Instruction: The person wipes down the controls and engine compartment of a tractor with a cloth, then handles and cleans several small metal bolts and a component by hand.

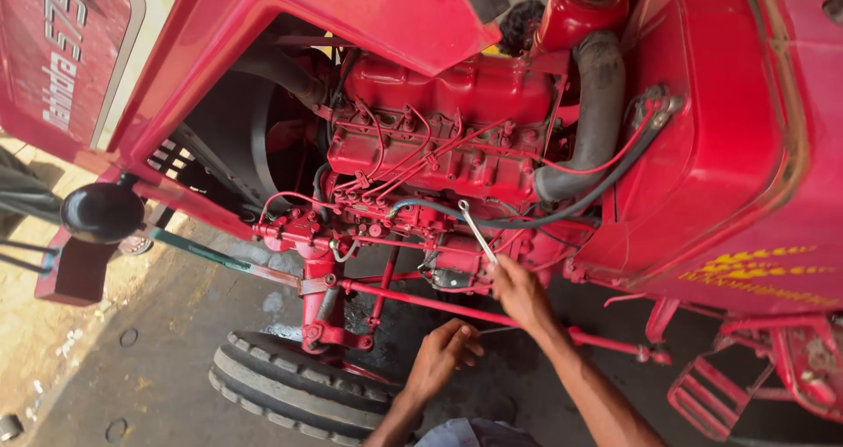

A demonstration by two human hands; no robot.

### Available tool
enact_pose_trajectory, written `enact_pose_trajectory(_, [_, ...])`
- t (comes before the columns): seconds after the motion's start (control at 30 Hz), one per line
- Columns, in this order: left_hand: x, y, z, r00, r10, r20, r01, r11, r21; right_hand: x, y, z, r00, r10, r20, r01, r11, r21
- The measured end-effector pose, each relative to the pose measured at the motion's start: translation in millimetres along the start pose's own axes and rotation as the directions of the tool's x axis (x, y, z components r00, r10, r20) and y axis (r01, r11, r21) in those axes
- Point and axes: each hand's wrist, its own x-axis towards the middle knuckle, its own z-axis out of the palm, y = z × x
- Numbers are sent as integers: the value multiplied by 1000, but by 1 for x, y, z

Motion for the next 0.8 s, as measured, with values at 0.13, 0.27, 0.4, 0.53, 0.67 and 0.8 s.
enact_pose_trajectory(0.13, [23,5,23,997,7,-74,-11,998,-60,73,-27,-56,967,-247,-60,204,896,-393])
enact_pose_trajectory(0.27, [36,12,43,988,45,-145,-56,996,-72,146,-33,-60,839,-544,-10,466,727,-504])
enact_pose_trajectory(0.4, [38,11,51,969,68,-236,-97,989,-115,186,-14,-44,752,-659,7,503,567,-653])
enact_pose_trajectory(0.53, [40,0,49,959,26,-281,-66,989,-134,188,0,-40,789,-614,11,445,560,-698])
enact_pose_trajectory(0.67, [43,-7,46,960,-23,-278,-25,985,-169,180,-3,-42,761,-649,13,475,543,-692])
enact_pose_trajectory(0.8, [42,-5,44,964,9,-266,-47,990,-135,173,-2,-41,726,-687,-17,480,524,-704])
